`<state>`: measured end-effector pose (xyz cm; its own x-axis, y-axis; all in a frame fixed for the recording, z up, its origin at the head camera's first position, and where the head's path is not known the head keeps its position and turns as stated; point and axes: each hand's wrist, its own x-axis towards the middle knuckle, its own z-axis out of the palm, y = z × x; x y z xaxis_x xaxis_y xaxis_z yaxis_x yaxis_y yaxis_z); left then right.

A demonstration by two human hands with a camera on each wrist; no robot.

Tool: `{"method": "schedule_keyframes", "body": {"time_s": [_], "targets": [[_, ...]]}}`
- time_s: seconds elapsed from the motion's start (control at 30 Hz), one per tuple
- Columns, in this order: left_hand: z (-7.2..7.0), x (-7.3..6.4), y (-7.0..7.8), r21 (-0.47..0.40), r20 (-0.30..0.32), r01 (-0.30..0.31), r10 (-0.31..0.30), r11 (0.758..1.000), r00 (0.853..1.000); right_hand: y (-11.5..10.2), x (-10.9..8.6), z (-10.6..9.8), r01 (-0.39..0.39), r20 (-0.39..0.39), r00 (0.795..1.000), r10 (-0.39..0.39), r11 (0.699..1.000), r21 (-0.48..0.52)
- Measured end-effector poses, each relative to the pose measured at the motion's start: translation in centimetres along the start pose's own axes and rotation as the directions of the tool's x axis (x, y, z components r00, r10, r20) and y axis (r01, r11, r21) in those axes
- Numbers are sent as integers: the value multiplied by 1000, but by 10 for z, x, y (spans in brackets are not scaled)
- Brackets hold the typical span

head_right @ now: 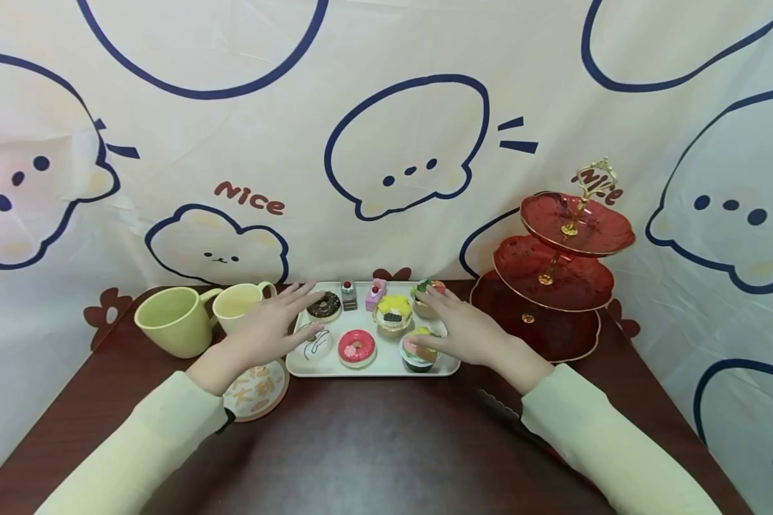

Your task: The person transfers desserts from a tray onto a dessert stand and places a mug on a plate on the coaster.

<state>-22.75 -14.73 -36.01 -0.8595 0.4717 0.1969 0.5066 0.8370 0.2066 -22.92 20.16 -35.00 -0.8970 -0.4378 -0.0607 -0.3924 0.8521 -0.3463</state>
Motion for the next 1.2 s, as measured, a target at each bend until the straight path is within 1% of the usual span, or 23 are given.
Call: {"method": "schedule_keyframes", "body": {"time_s": [0.27, 0.37, 0.47, 0.53, 0.7, 0.77, 0.83, 1.0, 1.2], "targets": [[-2, -16, -11, -69, -11, -74, 73, 995, 997, 7, -18, 0, 60, -82, 995, -61, 998, -15], [-1, -21, -15, -80, -46, -128, 125, 989, 991, 10, -26, -1, 85, -114, 990, -87, 996, -21], [0, -24, -17, -102, -54, -168, 163, 981, 985, 14, -33, -6, 87, -132, 987, -90, 996, -25], [3, -25, -17, -115, -39, -192, 189, 975, 981, 16, -38, -11, 77, -135, 988, -79, 997, -23], [12, -27, -15, -151, 25, -246, 253, 957, 967, 23, -52, -20, 59, -151, 986, -63, 998, -34], [15, -28, -14, -160, 50, -250, 261, 955, 964, 26, -58, -22, 61, -161, 985, -67, 997, -42], [17, -28, -15, -177, 85, -233, 251, 956, 964, 29, -64, -24, 62, -169, 983, -69, 997, -47], [22, -28, -17, -191, 163, -196, 228, 962, 960, 37, -79, -26, 59, -179, 981, -67, 997, -50], [27, -30, -20, -208, 234, -165, 213, 964, 949, 50, -99, -20, 32, -171, 984, -40, 998, -51]]}}
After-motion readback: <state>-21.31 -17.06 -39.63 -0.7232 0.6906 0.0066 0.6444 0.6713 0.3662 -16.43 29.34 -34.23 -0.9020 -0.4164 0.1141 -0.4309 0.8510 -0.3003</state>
